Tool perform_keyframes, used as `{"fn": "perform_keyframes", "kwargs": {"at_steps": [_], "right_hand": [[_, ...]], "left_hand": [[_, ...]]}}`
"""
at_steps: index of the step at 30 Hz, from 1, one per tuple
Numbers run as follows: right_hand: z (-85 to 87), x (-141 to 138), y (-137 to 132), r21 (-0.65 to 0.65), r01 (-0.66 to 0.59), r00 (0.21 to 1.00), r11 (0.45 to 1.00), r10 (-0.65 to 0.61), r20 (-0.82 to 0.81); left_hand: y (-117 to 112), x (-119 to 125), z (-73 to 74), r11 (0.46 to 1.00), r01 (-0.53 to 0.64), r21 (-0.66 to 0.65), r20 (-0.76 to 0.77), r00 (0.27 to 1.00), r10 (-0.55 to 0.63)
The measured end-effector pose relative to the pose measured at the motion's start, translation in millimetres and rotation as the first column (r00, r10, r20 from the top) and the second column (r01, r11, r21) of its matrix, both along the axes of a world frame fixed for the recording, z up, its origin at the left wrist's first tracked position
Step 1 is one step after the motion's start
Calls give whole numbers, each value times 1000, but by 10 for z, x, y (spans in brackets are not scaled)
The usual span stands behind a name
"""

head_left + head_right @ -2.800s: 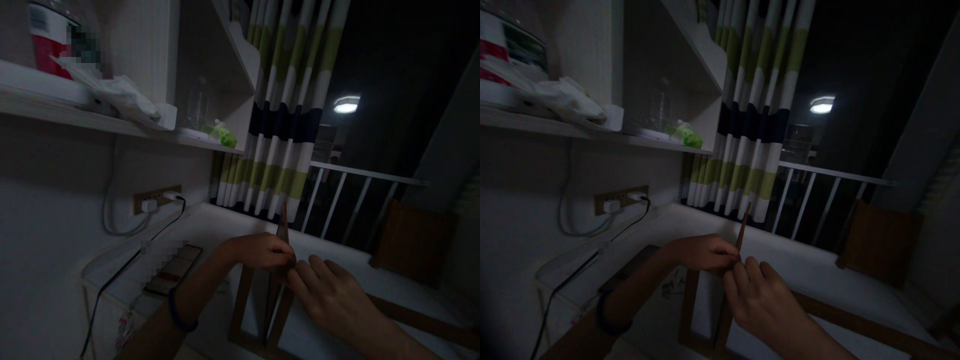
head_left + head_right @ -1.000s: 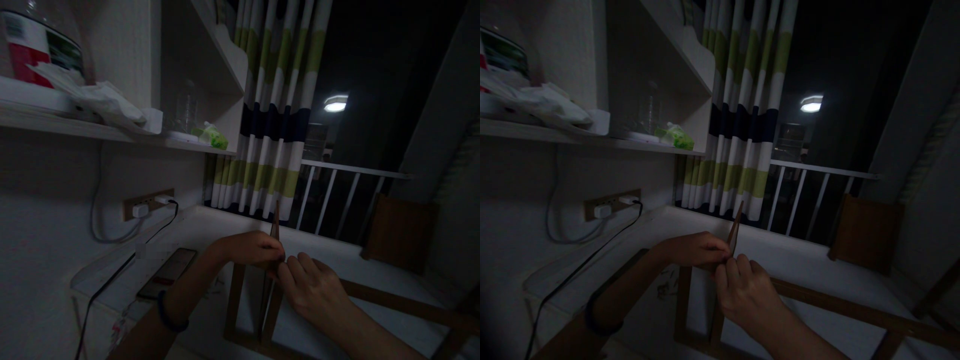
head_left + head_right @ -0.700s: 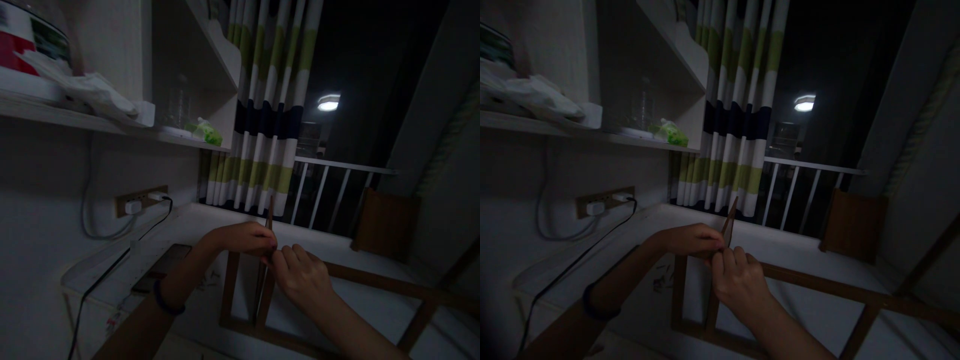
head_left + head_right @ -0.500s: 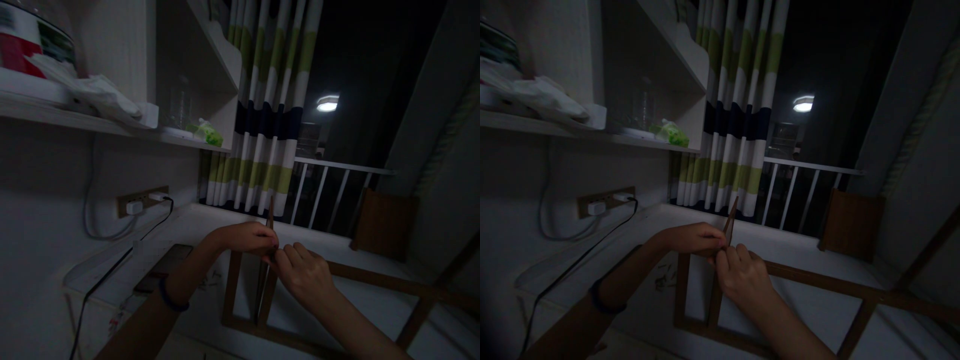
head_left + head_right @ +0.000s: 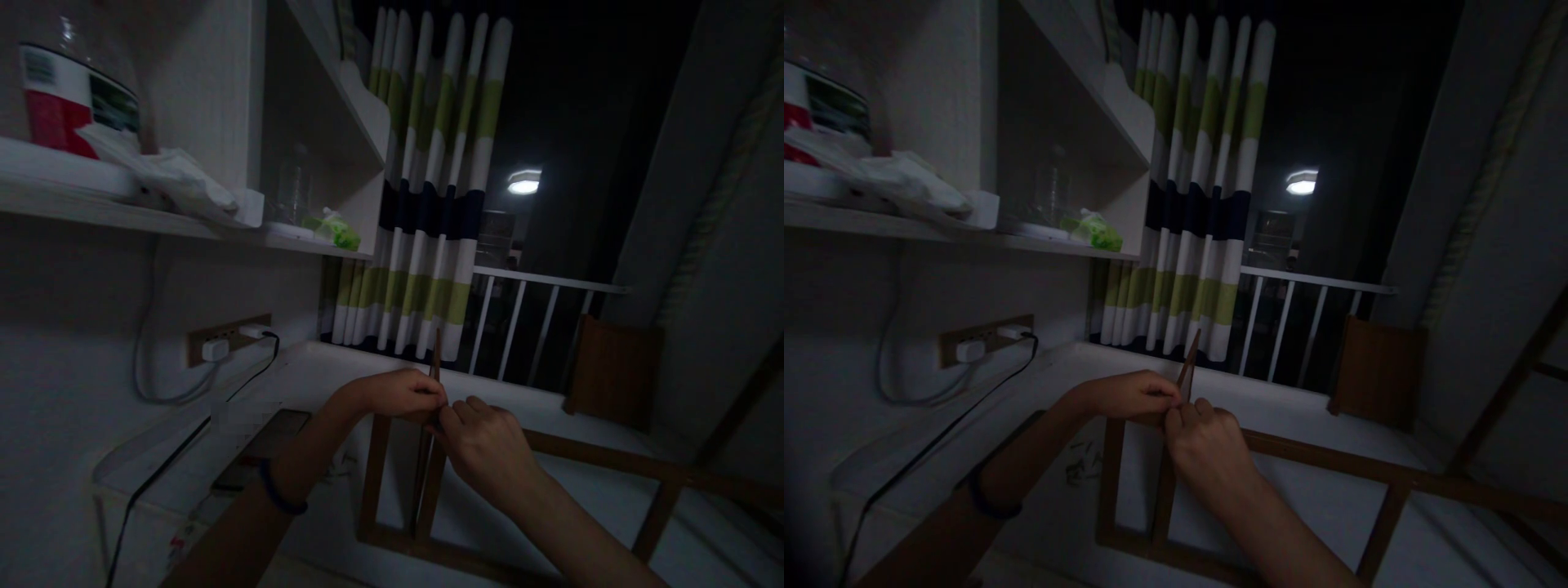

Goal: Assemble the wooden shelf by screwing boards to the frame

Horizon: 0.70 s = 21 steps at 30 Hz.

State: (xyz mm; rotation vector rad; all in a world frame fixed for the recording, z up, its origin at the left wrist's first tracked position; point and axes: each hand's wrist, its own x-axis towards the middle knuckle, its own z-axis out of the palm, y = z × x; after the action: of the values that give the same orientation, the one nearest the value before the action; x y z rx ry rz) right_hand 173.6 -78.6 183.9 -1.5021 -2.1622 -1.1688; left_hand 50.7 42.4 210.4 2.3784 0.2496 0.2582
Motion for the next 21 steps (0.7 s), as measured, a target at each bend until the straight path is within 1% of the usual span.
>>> {"fn": "perform_keyframes", "kwargs": {"at_steps": [5,7,11,13,18,21], "right_hand": [[56,3,11,-89,-42,997,995,37,-63],[67,11,14,-124,-53,995,991,42,-88],[83,25,25,-170,-72,989,983,48,-138],[97,31,34,-194,-79,988,978,51,-142],[144,46,42,-230,-74,992,970,48,-117],[162,48,31,-251,-72,994,965,47,-102]], "left_hand": [[-33,8,13,995,-73,-61,-73,995,69],[-48,16,31,995,-89,-49,-80,993,85],[-83,37,72,996,-85,10,-89,992,86],[-100,48,79,995,-101,23,-81,991,102],[-124,70,64,983,-181,15,-77,980,182],[-141,74,87,982,-191,7,-85,978,191]]}}
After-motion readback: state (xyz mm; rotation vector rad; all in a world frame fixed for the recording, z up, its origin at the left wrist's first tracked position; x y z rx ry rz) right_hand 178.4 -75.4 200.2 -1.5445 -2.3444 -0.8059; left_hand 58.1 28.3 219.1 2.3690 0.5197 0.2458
